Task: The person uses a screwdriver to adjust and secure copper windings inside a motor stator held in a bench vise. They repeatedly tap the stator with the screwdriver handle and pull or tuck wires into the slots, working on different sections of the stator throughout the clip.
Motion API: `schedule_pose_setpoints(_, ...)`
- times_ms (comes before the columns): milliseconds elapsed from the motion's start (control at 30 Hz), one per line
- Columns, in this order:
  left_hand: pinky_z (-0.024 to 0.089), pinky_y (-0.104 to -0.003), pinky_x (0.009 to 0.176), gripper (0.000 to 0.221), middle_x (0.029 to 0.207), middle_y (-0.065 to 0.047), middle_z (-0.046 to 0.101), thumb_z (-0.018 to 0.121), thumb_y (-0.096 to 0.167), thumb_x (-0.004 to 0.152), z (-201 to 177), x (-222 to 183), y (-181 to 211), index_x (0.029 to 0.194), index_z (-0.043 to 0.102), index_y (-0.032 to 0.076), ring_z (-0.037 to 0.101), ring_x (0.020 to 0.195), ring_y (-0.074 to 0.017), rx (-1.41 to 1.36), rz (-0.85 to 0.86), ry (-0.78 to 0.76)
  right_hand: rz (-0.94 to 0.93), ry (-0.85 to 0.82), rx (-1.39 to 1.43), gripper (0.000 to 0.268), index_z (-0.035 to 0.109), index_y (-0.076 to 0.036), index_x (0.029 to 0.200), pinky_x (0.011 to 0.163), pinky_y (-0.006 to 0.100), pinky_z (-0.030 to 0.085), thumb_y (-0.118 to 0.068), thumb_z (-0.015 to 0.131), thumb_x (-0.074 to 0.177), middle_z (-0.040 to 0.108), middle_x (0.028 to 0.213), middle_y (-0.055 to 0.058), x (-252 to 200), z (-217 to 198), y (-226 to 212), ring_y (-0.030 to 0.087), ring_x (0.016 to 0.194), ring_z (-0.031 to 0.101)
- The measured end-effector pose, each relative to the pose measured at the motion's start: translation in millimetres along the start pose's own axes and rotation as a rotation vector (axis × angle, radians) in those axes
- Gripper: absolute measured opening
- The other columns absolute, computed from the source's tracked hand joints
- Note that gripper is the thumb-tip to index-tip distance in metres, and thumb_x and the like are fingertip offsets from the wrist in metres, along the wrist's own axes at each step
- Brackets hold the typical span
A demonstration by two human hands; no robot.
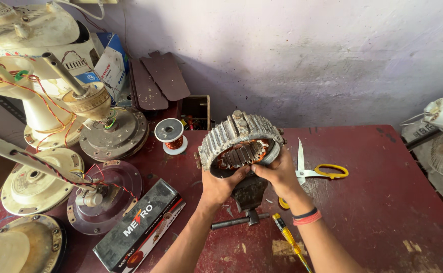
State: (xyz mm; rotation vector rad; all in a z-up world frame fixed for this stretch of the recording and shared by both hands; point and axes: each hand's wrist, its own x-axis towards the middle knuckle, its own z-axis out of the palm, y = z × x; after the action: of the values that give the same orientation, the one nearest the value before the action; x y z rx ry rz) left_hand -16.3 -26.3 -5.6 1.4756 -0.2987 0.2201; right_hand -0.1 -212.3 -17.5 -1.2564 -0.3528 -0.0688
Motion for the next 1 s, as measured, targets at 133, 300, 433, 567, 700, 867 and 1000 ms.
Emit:
schedule_pose_setpoints(133, 0.060, -0.033, 0.089, 0.045, 0.106, -0.007, 0.078, 0.089, 0.008, 0.075, -1.3, -0.6, 6.8, 0.116, 0.070, 0.002, 0.073, 0.096, -0.0162, 0.065, 0.021, 0.010, -0.087, 0.056, -0.025, 0.062, 0.051, 0.004, 0.135, 0.107, 0.038, 0.052, 0.001, 0.079, 0.080, 0.066, 0.127, 0.012, -14.2, 18.3, -9.9, 0.021, 0.120, 0.064)
schedule_pose_setpoints(300, 0.060, -0.033, 0.089, 0.045, 0.105, -0.008, 0.078, 0.089, 0.009, 0.074, -1.1, -0.8, 11.5, 0.115, 0.071, 0.002, 0.074, 0.095, -0.0169, 0.070, 0.046, 0.020, -0.286, 0.387, -0.446, 0.047, 0.056, 0.007, 0.129, 0.092, 0.031, 0.060, 0.002, 0.075, 0.086, 0.070, 0.116, 0.013, -42.8, 47.5, -20.9, 0.018, 0.105, 0.070)
schedule_pose_setpoints(433, 0.060, -0.034, 0.091, 0.045, 0.106, -0.008, 0.078, 0.090, 0.010, 0.073, -2.5, -2.1, 13.2, 0.114, 0.071, 0.002, 0.074, 0.097, -0.0173, 0.094, 0.014, 0.025, -0.427, 0.509, -0.879, 0.025, 0.070, 0.005, 0.115, 0.067, 0.026, 0.061, -0.001, 0.074, 0.092, 0.075, 0.098, 0.011, -55.6, 54.6, -31.5, 0.014, 0.082, 0.075)
schedule_pose_setpoints(567, 0.060, -0.034, 0.094, 0.047, 0.110, -0.007, 0.076, 0.088, 0.009, 0.074, -1.6, -4.6, 13.0, 0.116, 0.070, 0.002, 0.073, 0.101, -0.0175, -0.023, 0.001, 0.025, -0.345, 0.504, -0.864, 0.014, 0.074, 0.004, 0.106, 0.051, 0.026, 0.053, -0.005, 0.070, 0.096, 0.073, 0.086, 0.009, -62.5, 52.6, -36.4, 0.010, 0.065, 0.069)
schedule_pose_setpoints(700, 0.060, -0.034, 0.094, 0.047, 0.110, -0.008, 0.077, 0.088, 0.008, 0.074, -0.9, -6.2, 10.4, 0.117, 0.070, 0.002, 0.073, 0.101, -0.0174, -0.033, -0.034, 0.022, -0.201, 0.419, -0.863, 0.012, 0.075, 0.003, 0.099, 0.045, 0.026, 0.037, -0.007, 0.068, 0.096, 0.063, 0.067, 0.007, -75.8, 45.6, -28.6, 0.009, 0.052, 0.052)
schedule_pose_setpoints(867, 0.060, -0.034, 0.095, 0.048, 0.111, -0.008, 0.077, 0.088, 0.006, 0.074, 0.0, -7.0, 6.7, 0.118, 0.069, 0.001, 0.073, 0.102, -0.0170, -0.061, -0.009, 0.030, -0.175, 0.280, -0.926, 0.010, 0.072, -0.004, 0.089, 0.038, 0.024, 0.030, -0.007, 0.064, 0.094, 0.062, 0.061, 0.000, -124.2, 28.5, -9.2, 0.006, 0.044, 0.045)
schedule_pose_setpoints(1000, 0.060, -0.034, 0.095, 0.047, 0.111, -0.008, 0.077, 0.088, 0.007, 0.075, -0.6, -6.8, 4.7, 0.118, 0.069, 0.001, 0.073, 0.102, -0.0169, -0.041, -0.018, 0.028, -0.003, 0.247, -0.925, 0.012, 0.073, -0.007, 0.086, 0.038, 0.025, 0.037, -0.008, 0.062, 0.092, 0.067, 0.061, 0.001, -202.1, 21.2, -2.3, 0.007, 0.045, 0.052)
